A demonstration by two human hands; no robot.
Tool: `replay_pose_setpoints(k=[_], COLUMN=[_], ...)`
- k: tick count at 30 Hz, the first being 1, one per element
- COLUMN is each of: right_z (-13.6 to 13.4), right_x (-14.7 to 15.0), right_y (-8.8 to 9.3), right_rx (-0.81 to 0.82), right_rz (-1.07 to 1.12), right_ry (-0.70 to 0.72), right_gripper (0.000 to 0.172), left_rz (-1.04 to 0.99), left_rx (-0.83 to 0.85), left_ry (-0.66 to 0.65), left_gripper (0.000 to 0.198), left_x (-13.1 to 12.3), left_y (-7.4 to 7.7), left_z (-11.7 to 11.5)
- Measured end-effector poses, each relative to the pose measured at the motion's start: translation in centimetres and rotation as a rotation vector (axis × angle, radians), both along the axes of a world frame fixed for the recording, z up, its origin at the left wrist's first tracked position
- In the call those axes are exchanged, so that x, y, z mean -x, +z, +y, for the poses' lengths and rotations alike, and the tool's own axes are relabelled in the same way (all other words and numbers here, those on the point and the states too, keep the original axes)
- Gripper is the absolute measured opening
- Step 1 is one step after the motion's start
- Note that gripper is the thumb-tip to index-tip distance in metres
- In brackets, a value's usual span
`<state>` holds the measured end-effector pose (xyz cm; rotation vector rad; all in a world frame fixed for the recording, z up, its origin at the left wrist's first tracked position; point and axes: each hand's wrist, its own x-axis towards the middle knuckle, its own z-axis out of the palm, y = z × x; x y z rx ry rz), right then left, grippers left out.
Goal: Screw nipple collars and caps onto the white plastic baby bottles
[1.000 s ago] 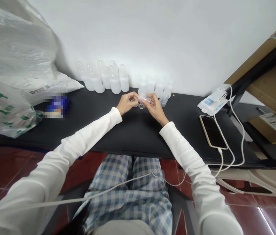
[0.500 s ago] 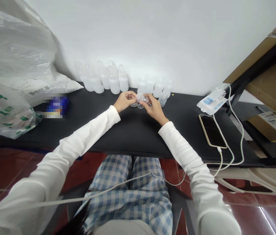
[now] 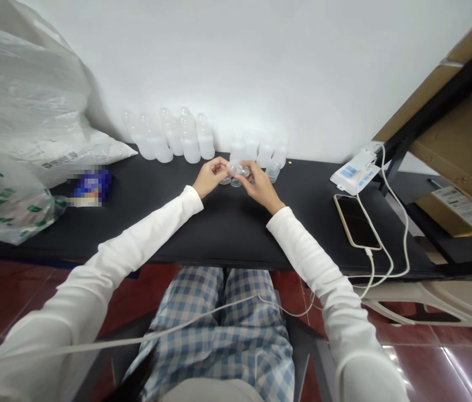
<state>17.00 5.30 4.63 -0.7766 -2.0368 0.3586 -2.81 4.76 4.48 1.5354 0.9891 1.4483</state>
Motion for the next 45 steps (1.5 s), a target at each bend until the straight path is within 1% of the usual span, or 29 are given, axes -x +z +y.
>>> replay_pose_setpoints(k=[4,9,13,16,18,20,23,25,28,32,36,39,42,45], right_z=[-0.8,-0.7,0.0,0.0,-0.3,-0.7,-1.1,-1.0,-0.7,-0.6,-1.0,-1.1,-1.1,-0.8], right_x=[0.7,1.3,1.4,1.2,0.9,0.7,0.2,-0.1,-0.5,-0.5,-0.3,-0.2,-0.2,-0.4], right_y=[0.1,-0.1,-0.6,-0.8,-0.7,-0.3,0.2,0.4,0.3,0.0,0.3,0.5,0.5,0.4], right_rx=[0.098,0.276,0.389,0.422,0.387,0.280,0.095,0.040,0.008,-0.061,-0.072,-0.055,-0.040,-0.074], right_rz=[0.150,0.318,0.377,0.369,0.320,0.230,0.079,0.011,-0.021,0.016,0.008,-0.023,-0.055,-0.093], right_ry=[-0.066,-0.012,0.005,-0.007,-0.030,-0.054,-0.053,-0.037,-0.074,-0.153,-0.144,-0.117,-0.074,-0.015], right_gripper=[0.054,0.055,0.056,0.054,0.052,0.052,0.058,0.059,0.058,0.057,0.055,0.054,0.053,0.055], left_rz=[0.015,0.124,0.259,0.297,0.303,0.283,0.184,0.104,0.012,-0.074,-0.094,-0.053,0.004,0.051], left_rx=[-0.056,-0.163,-0.290,-0.338,-0.326,-0.285,-0.174,-0.103,-0.032,0.047,0.077,0.081,0.080,0.091], left_ry=[0.029,0.070,0.110,0.138,0.141,0.129,0.096,0.055,-0.029,-0.135,-0.198,-0.217,-0.200,-0.191], left_gripper=[0.010,0.010,0.009,0.007,0.007,0.008,0.008,0.007,0.009,0.013,0.017,0.015,0.015,0.017], left_x=[-0.3,-0.2,-0.6,-0.9,-1.0,-1.0,-1.1,-1.3,-1.6,-1.8,-1.3,-0.6,0.0,0.4], left_y=[0.1,0.6,0.5,0.3,0.2,0.2,0.0,-0.2,-0.4,-0.3,0.3,0.9,1.4,1.7], left_z=[-0.6,-1.7,-2.4,-2.6,-2.6,-2.5,-2.3,-2.1,-1.9,-1.7,-1.5,-1.2,-1.1,-1.0])
